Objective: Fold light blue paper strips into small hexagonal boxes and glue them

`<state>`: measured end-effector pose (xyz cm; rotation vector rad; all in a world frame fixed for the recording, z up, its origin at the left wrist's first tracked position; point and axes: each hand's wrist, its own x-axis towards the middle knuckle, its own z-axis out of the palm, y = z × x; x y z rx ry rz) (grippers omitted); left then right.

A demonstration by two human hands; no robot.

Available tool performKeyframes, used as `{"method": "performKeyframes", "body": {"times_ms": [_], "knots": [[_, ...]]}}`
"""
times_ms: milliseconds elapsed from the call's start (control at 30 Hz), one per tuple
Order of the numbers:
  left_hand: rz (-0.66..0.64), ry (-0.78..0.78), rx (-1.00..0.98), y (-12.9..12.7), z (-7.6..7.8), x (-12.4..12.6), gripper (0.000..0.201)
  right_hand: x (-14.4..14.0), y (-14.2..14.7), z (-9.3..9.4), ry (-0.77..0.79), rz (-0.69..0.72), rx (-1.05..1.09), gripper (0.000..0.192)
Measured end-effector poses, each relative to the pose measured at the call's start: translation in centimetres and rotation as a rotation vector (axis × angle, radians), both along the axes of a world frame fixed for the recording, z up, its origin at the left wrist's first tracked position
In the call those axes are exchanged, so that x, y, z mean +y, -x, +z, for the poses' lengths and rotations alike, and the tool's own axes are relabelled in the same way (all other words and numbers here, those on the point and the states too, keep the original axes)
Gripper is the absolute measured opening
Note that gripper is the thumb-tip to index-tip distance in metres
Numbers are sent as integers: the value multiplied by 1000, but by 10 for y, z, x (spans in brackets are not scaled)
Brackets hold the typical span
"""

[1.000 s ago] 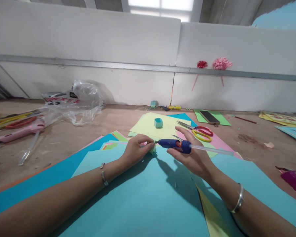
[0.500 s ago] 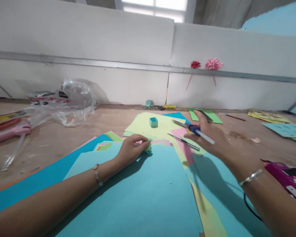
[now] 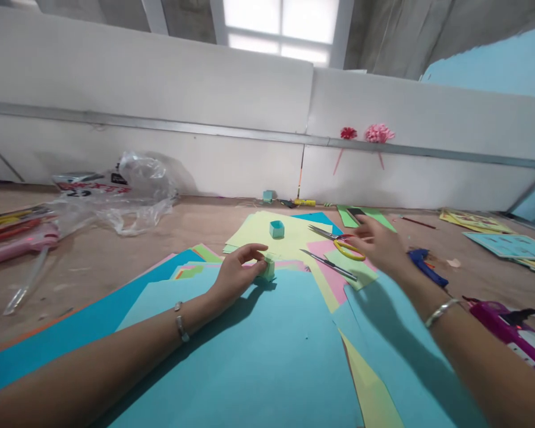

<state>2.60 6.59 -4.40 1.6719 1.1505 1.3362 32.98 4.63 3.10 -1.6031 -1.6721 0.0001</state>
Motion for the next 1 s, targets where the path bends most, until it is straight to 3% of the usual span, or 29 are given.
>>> {"method": "performKeyframes", "body": {"times_ms": [100,200,267,367,467,567,667,767,900,1000], "knots": [[-48,69,-192,0,2,-1,42,-1,87,-17,182,317,361,59],[-88,149,-327,0,2,-2,55,-7,149,-32,218,355,578,63],[-88,169,-359,-2,0,-3,57,-9,168,-39,209,327,710,62],[-90,169,-338,-3,0,-3,52,-7,169,-44,204,323,860,64],[-30,168,-138,0,8,6,36,2,154,-43,167,326,889,66],[93,130,90,3,23,33,26,14,135,-41,103,301,832,61],[190,80,251,-3,30,73,45,23,122,-41,84,281,776,56],[256,55,392,-16,22,108,62,25,117,-43,72,268,703,49],[271,72,502,-30,6,131,41,23,118,-45,61,270,618,34],[260,35,545,-29,10,130,27,21,118,-43,44,273,574,27]]}}
